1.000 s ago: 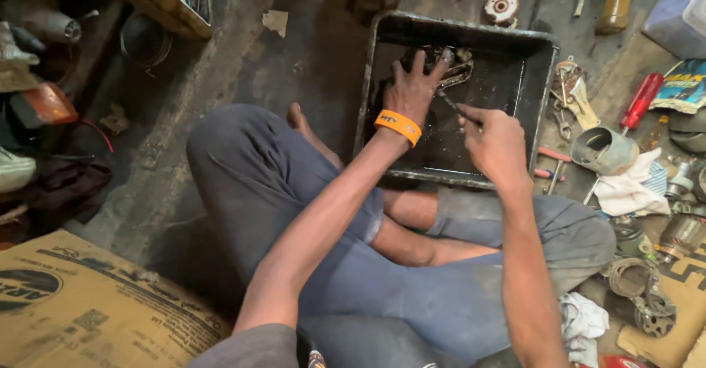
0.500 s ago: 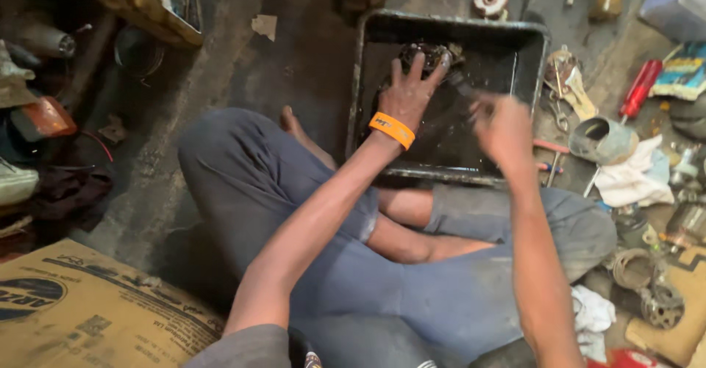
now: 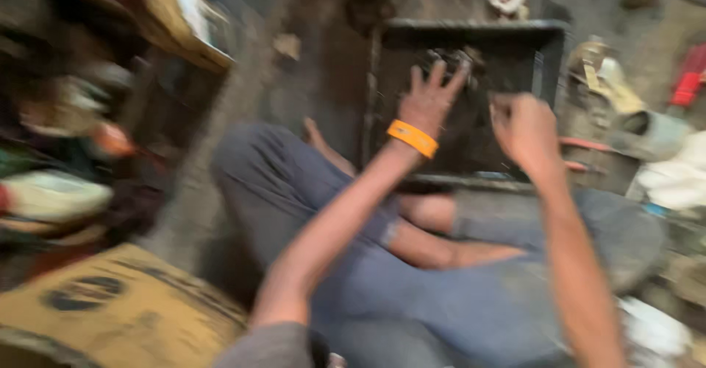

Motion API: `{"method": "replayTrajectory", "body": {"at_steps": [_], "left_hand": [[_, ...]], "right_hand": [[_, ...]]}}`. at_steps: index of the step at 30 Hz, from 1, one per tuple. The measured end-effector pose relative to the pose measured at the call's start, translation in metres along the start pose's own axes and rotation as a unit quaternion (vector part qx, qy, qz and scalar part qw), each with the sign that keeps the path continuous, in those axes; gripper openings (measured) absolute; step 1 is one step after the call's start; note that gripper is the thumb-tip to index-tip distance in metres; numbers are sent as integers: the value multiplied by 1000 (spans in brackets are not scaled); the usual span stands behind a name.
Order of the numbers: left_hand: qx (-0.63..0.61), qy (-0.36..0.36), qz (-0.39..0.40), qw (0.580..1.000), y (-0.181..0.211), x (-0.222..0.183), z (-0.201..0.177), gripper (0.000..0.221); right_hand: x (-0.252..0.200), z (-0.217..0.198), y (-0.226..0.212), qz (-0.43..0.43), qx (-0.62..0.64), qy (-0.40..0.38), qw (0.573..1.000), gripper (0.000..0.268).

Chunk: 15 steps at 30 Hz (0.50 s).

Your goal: The person sits on the floor and scrubs a mechanical part in a black tray using a brush. They rotate the part to clean different sides and then pour liquid from a bottle onto it.

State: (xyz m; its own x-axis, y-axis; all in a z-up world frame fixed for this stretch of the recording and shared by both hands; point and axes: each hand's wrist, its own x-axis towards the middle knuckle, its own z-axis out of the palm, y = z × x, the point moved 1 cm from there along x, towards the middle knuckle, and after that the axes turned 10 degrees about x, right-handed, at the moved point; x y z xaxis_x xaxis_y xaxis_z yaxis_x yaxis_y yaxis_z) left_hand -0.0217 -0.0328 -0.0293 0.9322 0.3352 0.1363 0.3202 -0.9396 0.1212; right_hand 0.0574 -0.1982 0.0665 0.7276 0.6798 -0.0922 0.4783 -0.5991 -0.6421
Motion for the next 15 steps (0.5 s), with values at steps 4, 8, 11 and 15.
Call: {"method": "replayTrajectory", "body": {"at_steps": [4, 8, 11, 15], "left_hand": [[-68, -89, -74, 991, -26, 25, -23, 84], [-114, -153, -95, 977, -40, 26, -30, 112], [-96, -149, -96, 979, -40, 35, -30, 114], [-108, -161, -115, 974, -37, 29, -28, 111]], "right_hand": [[3, -3, -15, 66, 57, -42, 995, 29], [-10, -4, 2, 123, 90, -39, 988, 29], [-8, 0, 8, 57, 75, -7, 996, 27], [-15, 14, 10, 53, 112, -92, 988, 28]]}}
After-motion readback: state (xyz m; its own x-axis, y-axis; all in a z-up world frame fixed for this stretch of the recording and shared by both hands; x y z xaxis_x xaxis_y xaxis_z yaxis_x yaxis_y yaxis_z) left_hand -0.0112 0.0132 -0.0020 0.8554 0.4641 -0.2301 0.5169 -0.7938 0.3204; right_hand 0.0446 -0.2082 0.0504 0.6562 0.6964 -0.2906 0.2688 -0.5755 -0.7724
